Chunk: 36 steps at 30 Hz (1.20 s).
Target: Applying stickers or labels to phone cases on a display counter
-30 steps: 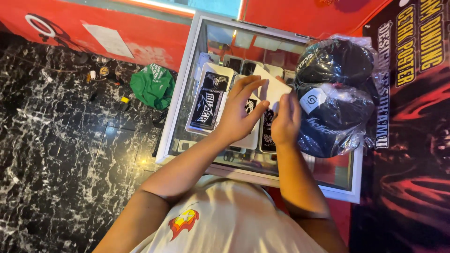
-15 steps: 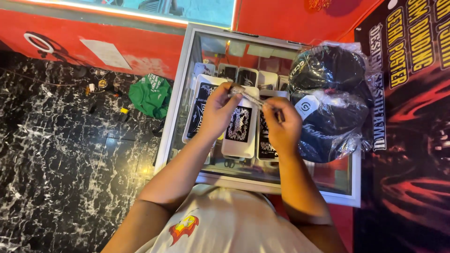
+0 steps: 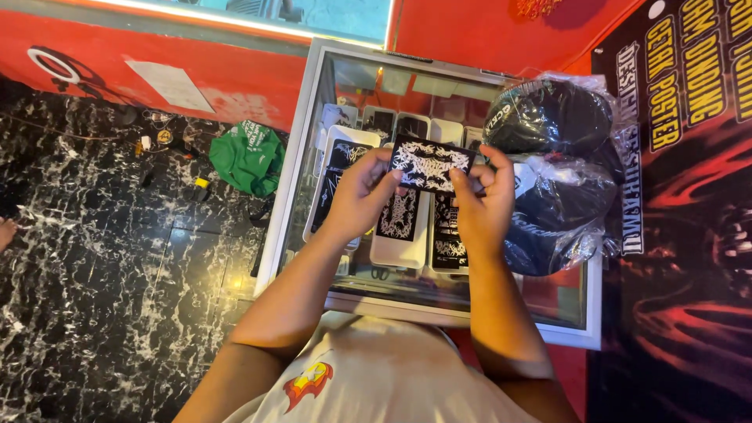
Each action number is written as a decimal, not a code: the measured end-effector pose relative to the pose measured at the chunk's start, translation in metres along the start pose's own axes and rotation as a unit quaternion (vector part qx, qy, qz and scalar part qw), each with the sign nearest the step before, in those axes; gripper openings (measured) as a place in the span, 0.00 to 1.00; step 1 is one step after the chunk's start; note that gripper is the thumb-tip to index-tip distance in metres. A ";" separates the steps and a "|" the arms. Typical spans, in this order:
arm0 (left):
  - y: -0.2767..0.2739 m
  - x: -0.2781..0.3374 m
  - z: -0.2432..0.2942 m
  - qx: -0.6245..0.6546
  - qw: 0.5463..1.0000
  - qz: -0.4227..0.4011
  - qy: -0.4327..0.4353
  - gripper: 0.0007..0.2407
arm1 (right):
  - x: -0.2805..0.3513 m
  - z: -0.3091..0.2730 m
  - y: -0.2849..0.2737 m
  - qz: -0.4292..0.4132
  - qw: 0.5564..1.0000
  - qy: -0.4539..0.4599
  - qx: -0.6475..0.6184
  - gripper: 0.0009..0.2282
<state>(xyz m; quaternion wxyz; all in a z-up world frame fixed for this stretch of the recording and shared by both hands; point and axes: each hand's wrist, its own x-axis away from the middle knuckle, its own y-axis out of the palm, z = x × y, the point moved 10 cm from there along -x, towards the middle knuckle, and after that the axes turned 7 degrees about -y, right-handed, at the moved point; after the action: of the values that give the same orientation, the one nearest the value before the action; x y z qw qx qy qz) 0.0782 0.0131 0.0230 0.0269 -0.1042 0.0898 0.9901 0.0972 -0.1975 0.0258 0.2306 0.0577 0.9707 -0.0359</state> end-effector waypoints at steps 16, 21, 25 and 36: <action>0.033 0.015 0.048 -0.161 0.974 0.015 0.162 0.13 | 0.028 0.055 0.029 -0.089 0.984 0.109 -0.105 0.10; 0.032 0.011 0.048 -0.123 0.988 0.009 0.096 0.22 | 0.016 -0.007 0.035 -0.126 0.988 -0.034 0.078 0.12; 0.023 0.008 0.032 -0.101 0.993 0.031 0.058 0.18 | 0.025 -0.076 0.069 -0.232 0.931 -0.213 0.187 0.24; -0.004 0.006 -0.034 0.127 0.986 0.091 -0.051 0.10 | 0.007 -0.010 0.016 -0.087 0.995 0.037 0.020 0.09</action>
<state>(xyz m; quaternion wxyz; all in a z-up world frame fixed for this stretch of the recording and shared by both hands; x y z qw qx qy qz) 0.0797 0.0113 -0.0121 -0.0455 -0.0412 0.2223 0.9731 0.0887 -0.1802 0.0312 0.1894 -0.0207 0.9789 -0.0735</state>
